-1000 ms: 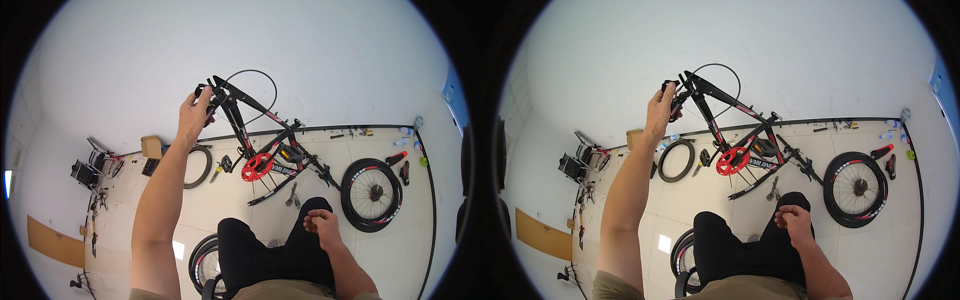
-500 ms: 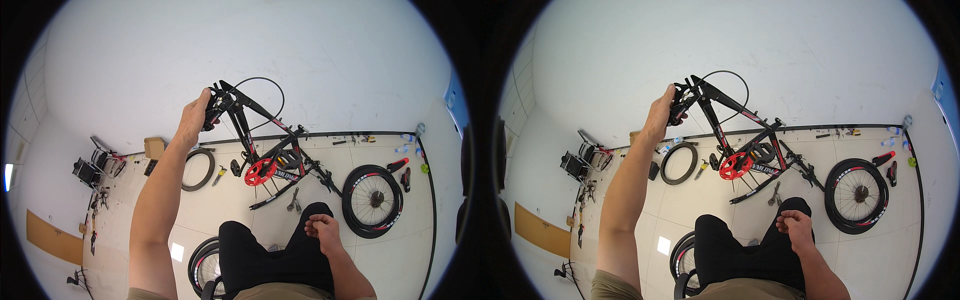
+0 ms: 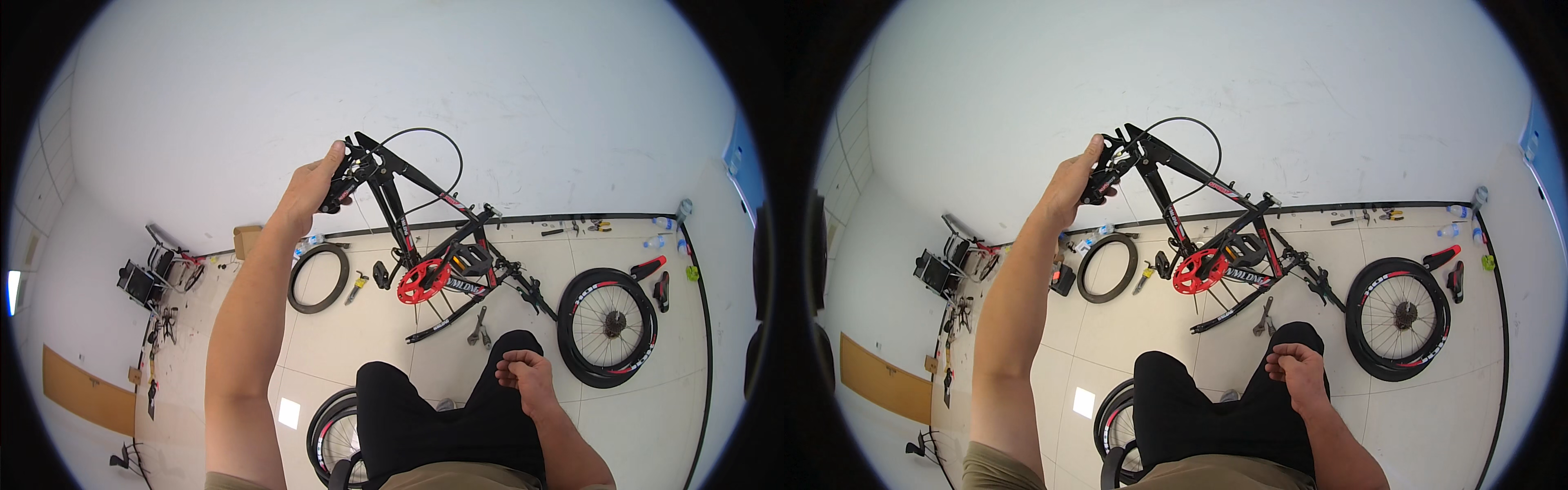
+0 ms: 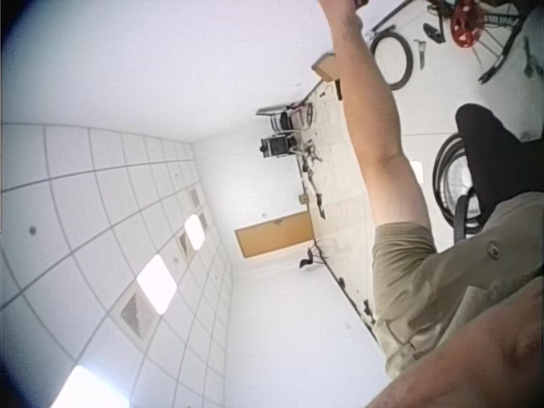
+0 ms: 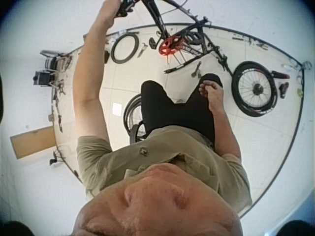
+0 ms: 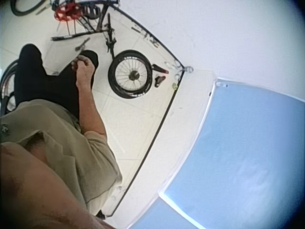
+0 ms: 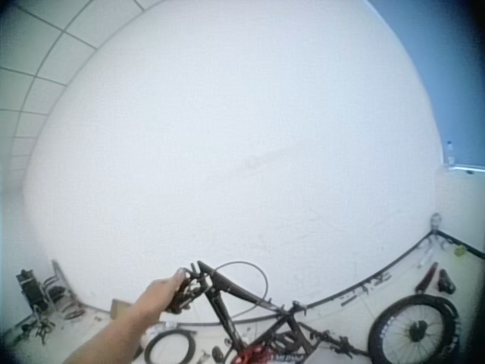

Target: The person assembles a bicycle by attaching the handlebar to the frame, installing a pedal, and routing the chain through the crankset and rear derailleur. The person rotates the crank to check chain movement.

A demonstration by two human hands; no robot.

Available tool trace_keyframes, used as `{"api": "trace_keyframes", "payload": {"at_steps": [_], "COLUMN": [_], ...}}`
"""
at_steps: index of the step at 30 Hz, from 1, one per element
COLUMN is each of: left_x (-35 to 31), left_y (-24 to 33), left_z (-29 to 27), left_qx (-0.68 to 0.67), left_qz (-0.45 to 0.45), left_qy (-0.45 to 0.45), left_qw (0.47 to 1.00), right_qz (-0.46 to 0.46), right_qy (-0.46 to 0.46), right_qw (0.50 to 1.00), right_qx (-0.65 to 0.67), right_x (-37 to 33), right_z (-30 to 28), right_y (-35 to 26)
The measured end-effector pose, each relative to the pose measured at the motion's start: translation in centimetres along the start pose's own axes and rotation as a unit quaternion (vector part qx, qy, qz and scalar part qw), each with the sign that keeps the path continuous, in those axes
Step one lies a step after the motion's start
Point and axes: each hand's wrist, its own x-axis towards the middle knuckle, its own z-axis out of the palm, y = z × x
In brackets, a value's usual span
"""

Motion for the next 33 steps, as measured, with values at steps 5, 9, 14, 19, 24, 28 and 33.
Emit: {"api": "trace_keyframes", "payload": {"at_steps": [5, 9, 14, 19, 24, 28, 33], "left_x": [0.8, 1.5, 1.3, 2.0, 1.7, 3.0, 2.9], "left_y": [1.6, 2.9, 3.0, 0.7, -1.2, -3.0, -3.4], "left_z": [0.7, 2.3, 3.3, 3.9, 5.5, 5.9, 7.2], "left_qx": [0.004, 0.077, 0.109, -0.018, -0.208, -0.283, -0.309], "left_qz": [0.081, 0.109, 0.087, 0.103, 0.119, 0.115, 0.106], "left_qy": [0.100, 0.097, 0.076, 0.121, 0.167, 0.215, 0.237], "left_qw": [0.992, 0.986, 0.987, 0.987, 0.956, 0.928, 0.915], "right_qz": [0.002, 0.004, 0.002, 0.012, 0.008, 0.004, 0.008], "right_qy": [-0.001, -0.004, -0.002, -0.004, -0.010, -0.012, -0.007], "right_qw": [1.000, 1.000, 1.000, 1.000, 1.000, 1.000, 1.000], "right_qx": [-0.005, 0.001, 0.001, -0.003, 0.009, 0.008, -0.006], "right_x": [0.0, 0.0, -0.1, -0.1, -0.2, -0.2, -0.4], "right_z": [0.0, -0.1, -0.1, 0.0, 0.0, 0.2, -0.4], "right_y": [-0.1, 0.0, 0.0, 0.0, 0.2, -0.1, 0.2]}}
